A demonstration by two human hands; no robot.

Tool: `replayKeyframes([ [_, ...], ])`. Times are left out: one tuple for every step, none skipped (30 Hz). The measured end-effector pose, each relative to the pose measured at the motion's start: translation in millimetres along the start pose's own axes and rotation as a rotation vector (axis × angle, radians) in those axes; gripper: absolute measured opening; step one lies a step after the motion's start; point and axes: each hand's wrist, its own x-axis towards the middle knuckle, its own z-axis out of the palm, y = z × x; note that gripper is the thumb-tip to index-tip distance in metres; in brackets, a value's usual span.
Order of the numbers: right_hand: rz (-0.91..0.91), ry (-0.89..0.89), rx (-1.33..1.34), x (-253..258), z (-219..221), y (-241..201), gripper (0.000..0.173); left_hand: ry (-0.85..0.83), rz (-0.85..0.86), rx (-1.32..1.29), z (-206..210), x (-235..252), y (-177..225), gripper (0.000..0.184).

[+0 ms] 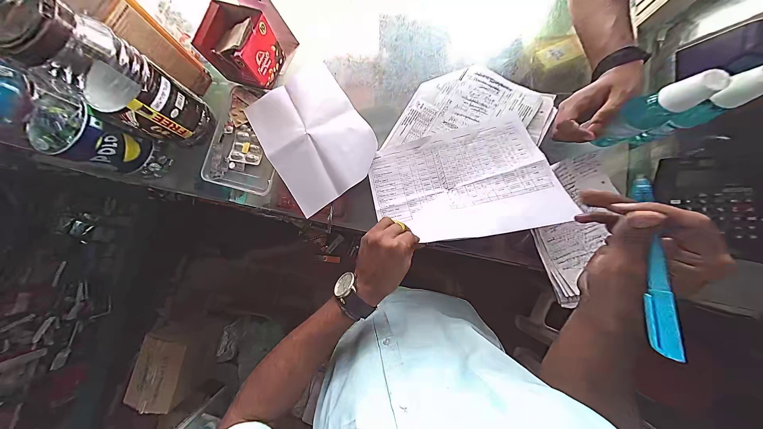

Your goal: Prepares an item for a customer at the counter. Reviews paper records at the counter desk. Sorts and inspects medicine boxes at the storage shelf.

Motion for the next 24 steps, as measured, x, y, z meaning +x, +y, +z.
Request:
replayKeyframes([
  [-0.007,0.051,0.06,2,-1,1,0.024,0.017,-0.068,-0.136,-3,4,-2,0.012],
  [-0.008,0.095,0.135,2,0,0,0.029,0.041,-0.135,-0.276,-6,10,-6,0.014],
  [-0.013,0.109,0.209,0,4,-2,0.033,0.071,-0.202,-0.404,-12,16,-9,0.014],
  [-0.022,0.083,0.237,-5,11,-3,0.033,0.101,-0.249,-0.481,-19,22,-12,0.012],
  [-0.033,0.019,0.216,-12,20,0,0.034,0.146,-0.28,-0.522,-29,28,-14,0.01],
  [-0.029,-0.101,0.133,-22,30,7,0.035,0.201,-0.31,-0.535,-40,34,-16,0.008],
  [-0.008,-0.278,0.018,-31,38,16,0.036,0.256,-0.34,-0.536,-53,39,-19,0.008],
  [0.011,-0.462,-0.134,-38,46,25,0.035,0.316,-0.376,-0.527,-66,43,-25,0.008],
  [0.026,-0.616,-0.277,-43,54,33,0.038,0.364,-0.436,-0.507,-78,48,-33,0.009],
  [0.03,-0.715,-0.376,-49,59,41,0.042,0.431,-0.499,-0.496,-88,54,-47,0.012],
  [0.023,-0.745,-0.424,-53,62,46,0.043,0.526,-0.552,-0.499,-94,63,-66,0.014],
  [0.019,-0.742,-0.439,-55,63,49,0.043,0.628,-0.589,-0.495,-98,72,-88,0.014],
  [0.024,-0.736,-0.432,-57,63,50,0.043,0.696,-0.622,-0.468,-99,76,-109,0.017],
  [0.032,-0.726,-0.426,-58,62,49,0.043,0.729,-0.648,-0.417,-100,77,-127,0.019],
  [0.035,-0.716,-0.419,-58,62,49,0.043,0.747,-0.662,-0.346,-98,78,-141,0.02],
  [0.033,-0.711,-0.42,-57,61,49,0.043,0.754,-0.676,-0.27,-96,78,-150,0.021],
  [0.032,-0.71,-0.42,-57,61,49,0.043,0.761,-0.691,-0.193,-94,77,-156,0.021],
  [0.036,-0.711,-0.421,-57,61,49,0.043,0.768,-0.703,-0.113,-91,76,-158,0.022],
  [0.044,-0.713,-0.421,-57,61,49,0.043,0.762,-0.702,-0.023,-90,73,-157,0.031],
  [0.052,-0.716,-0.42,-58,61,49,0.043,0.746,-0.673,0.075,-90,69,-151,0.045],
  [0.056,-0.719,-0.424,-57,60,48,0.044,0.74,-0.616,0.166,-89,65,-143,0.053],
  [0.057,-0.718,-0.427,-57,61,48,0.044,0.737,-0.552,0.237,-89,62,-131,0.053],
  [0.058,-0.718,-0.43,-57,60,47,0.044,0.704,-0.492,0.274,-88,55,-116,0.047],
  [0.059,-0.717,-0.431,-57,60,47,0.044,0.627,-0.457,0.28,-85,46,-97,0.04],
])
